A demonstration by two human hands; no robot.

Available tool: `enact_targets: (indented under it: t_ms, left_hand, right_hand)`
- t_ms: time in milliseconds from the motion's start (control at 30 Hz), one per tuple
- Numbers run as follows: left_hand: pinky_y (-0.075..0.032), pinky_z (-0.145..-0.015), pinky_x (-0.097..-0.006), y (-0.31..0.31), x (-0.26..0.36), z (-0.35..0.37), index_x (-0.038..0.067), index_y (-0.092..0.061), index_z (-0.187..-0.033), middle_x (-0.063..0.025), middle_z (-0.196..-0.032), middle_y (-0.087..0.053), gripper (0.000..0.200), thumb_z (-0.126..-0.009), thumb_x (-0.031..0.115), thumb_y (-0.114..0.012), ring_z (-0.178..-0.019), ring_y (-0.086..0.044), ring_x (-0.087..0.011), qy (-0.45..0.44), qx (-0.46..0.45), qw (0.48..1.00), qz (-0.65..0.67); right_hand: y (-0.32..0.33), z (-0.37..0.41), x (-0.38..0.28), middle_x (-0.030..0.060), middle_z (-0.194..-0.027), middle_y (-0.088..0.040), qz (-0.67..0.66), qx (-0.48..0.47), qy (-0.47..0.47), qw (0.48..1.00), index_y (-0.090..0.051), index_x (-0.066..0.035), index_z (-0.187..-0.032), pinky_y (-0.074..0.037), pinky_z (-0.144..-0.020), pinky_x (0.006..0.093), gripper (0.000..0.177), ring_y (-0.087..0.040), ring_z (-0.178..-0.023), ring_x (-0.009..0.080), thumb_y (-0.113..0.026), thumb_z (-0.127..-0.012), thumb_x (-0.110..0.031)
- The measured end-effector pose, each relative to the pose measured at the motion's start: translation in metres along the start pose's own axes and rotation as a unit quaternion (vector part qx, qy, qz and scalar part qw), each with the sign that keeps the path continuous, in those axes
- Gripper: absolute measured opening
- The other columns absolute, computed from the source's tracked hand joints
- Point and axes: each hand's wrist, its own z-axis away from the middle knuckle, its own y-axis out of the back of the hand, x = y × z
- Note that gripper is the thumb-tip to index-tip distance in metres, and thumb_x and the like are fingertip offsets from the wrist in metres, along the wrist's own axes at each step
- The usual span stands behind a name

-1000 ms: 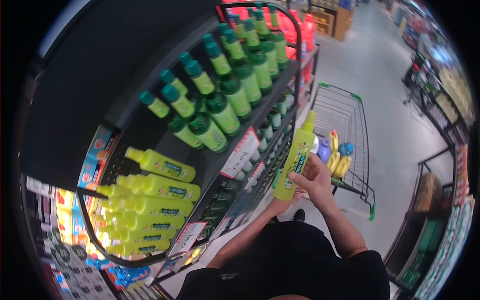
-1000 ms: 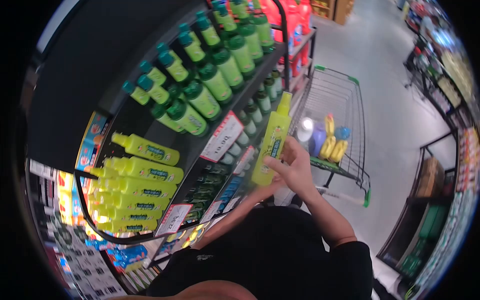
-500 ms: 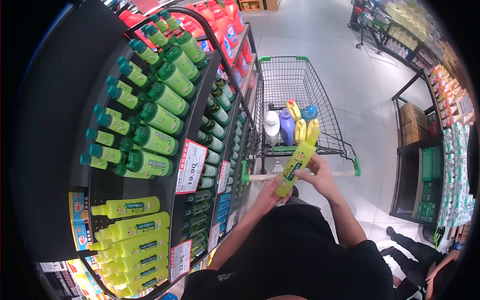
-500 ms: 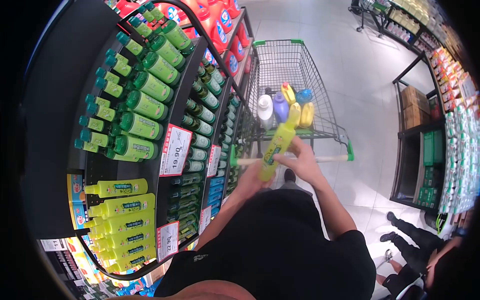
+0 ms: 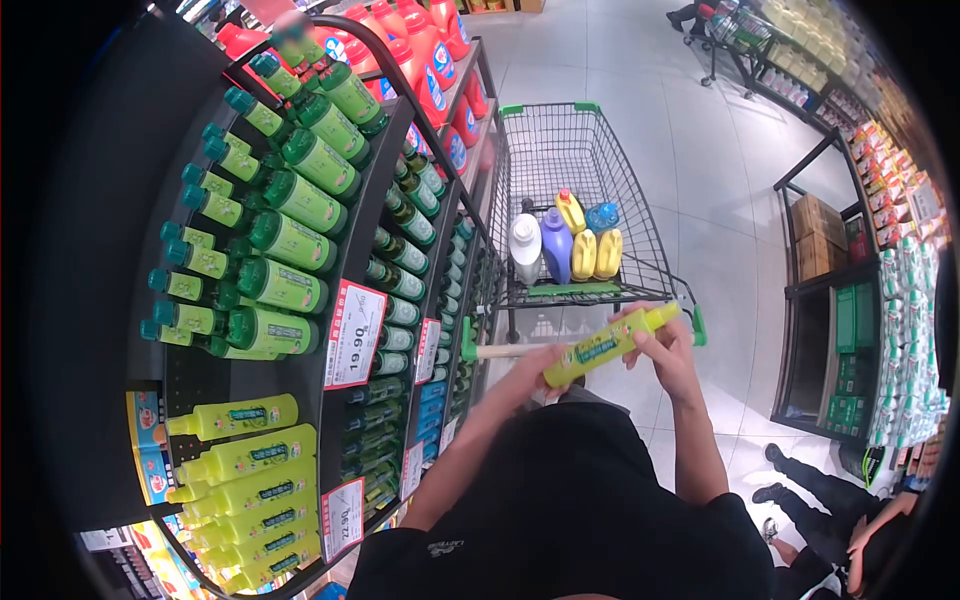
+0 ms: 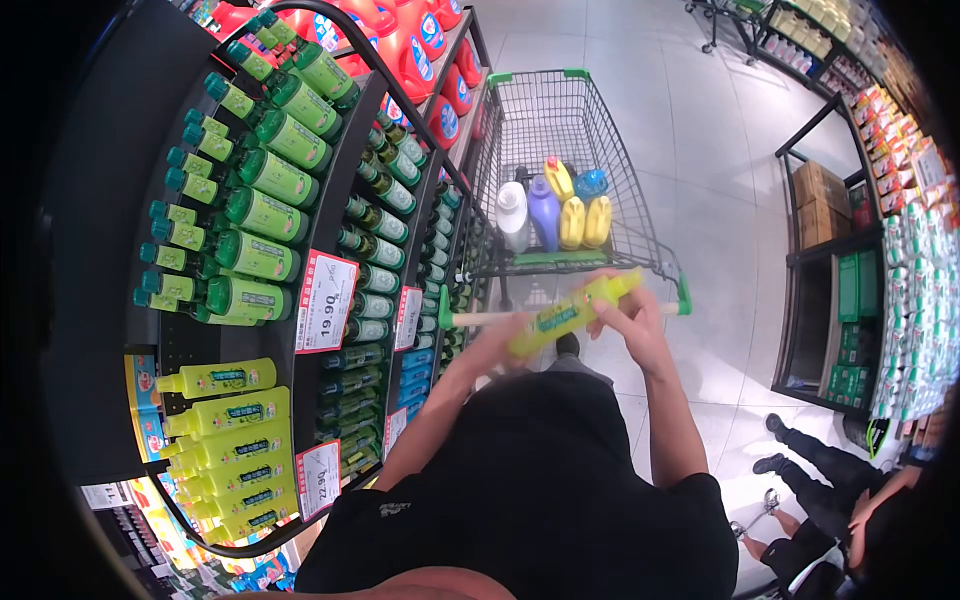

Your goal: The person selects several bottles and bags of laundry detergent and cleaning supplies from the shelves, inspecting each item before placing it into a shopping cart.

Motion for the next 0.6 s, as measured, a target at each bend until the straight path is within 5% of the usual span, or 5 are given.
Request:
enact_targets:
  t_ms: [100, 200, 300, 567, 600]
  left_hand:
    - [-0.051, -0.058, -0.0348, 0.032, -0.024, -0.041, 0.002, -0.069, -0.106, -0.0091, -0.076, -0.068, 0.05, -0.108, 0.048, -0.05, -0.063, -0.065, -0.0205, -0.222, 0.238, 0.906, -0.271]
    - [-0.055, -0.065, -0.0439, 0.065, -0.017, -0.053, 0.003, -0.07, -0.095, -0.0168, -0.077, -0.071, 0.046, -0.106, 0.045, -0.053, -0.069, -0.07, -0.0342, -0.201, 0.377, 0.783, -0.452]
    - [-0.054, -0.069, -0.0519, 0.097, -0.06, -0.071, 0.005, -0.071, -0.089, -0.0216, -0.074, -0.068, 0.044, -0.103, 0.044, -0.056, -0.073, -0.069, -0.0423, -0.102, 0.389, 0.706, -0.583]
    - [-0.054, -0.067, -0.0544, 0.084, -0.056, -0.069, 0.008, -0.069, -0.08, -0.0192, -0.075, -0.071, 0.042, -0.101, 0.042, -0.057, -0.073, -0.07, -0.0422, -0.083, 0.387, 0.71, -0.582]
    - [-0.054, -0.066, -0.0542, 0.082, -0.054, -0.068, 0.008, -0.069, -0.08, -0.019, -0.075, -0.071, 0.041, -0.101, 0.041, -0.057, -0.073, -0.07, -0.042, -0.083, 0.386, 0.714, -0.578]
  right_hand:
    - [0.004, -0.022, 0.002, 0.0159, -0.118, -0.071, 0.092, 0.069, 0.026, 0.993, -0.059, 0.005, -0.131, -0.057, -0.067, 0.027, 0.045, -0.07, -0.083, 0.0154, -0.072, -0.097, -0.021]
    - [0.021, -0.066, 0.016, 0.0133, -0.108, -0.074, 0.248, 0.105, 0.034, 0.962, -0.063, 0.001, -0.129, -0.057, -0.07, 0.0296, 0.042, -0.071, -0.082, 0.0158, -0.074, -0.095, -0.022]
    - [0.048, -0.13, 0.073, 0.0138, -0.095, -0.074, 0.362, 0.117, 0.045, 0.924, -0.067, -0.004, -0.126, -0.056, -0.07, 0.0346, 0.044, -0.071, -0.076, 0.0193, -0.079, -0.089, -0.026]
    - [0.074, -0.248, 0.245, 0.021, -0.104, -0.074, 0.376, 0.005, -0.028, 0.926, -0.068, -0.009, -0.125, -0.057, -0.082, 0.0423, 0.046, -0.073, -0.094, 0.0351, -0.08, -0.082, -0.016]
    - [0.071, -0.254, 0.257, 0.0172, -0.099, -0.074, 0.418, -0.007, -0.01, 0.909, -0.069, -0.007, -0.124, -0.058, -0.081, 0.0399, 0.043, -0.073, -0.086, 0.0276, -0.081, -0.083, -0.014]
